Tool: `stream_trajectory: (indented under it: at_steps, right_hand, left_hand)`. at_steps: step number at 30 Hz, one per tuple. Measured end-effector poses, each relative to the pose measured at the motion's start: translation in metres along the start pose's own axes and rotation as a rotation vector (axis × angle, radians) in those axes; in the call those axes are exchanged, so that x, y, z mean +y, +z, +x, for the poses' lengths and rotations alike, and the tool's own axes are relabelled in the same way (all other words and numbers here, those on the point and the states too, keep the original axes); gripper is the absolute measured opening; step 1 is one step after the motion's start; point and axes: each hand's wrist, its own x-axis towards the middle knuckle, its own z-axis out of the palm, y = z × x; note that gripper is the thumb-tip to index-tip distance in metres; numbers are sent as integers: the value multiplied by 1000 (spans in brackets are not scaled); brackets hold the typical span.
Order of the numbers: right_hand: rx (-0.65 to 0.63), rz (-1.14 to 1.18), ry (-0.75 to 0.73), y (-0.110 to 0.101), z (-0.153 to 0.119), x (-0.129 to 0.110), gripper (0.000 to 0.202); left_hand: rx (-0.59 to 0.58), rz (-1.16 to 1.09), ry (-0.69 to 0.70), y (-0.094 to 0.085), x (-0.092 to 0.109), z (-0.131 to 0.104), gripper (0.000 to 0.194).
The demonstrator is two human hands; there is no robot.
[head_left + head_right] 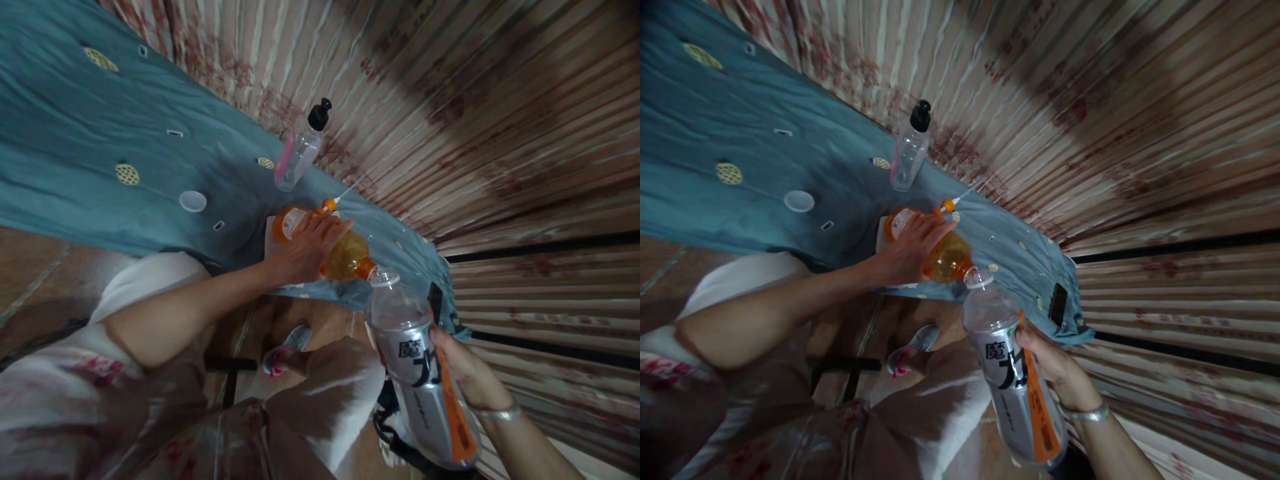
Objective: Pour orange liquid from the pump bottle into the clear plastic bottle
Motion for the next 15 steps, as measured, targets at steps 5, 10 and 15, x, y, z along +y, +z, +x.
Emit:
stream_trajectory:
  at_steps: [5, 10, 15]
  right_hand:
    - [-8, 13, -2, 3, 0, -2, 61]
    - [-51, 16, 6, 4, 1, -5, 64]
    - [-34, 21, 24, 2, 0, -3, 67]
  left_hand:
    - [7, -5, 1, -1, 1, 0, 88]
    - [-15, -21, -15, -2, 1, 1, 87]
    - [1, -1, -3, -2, 1, 0, 86]
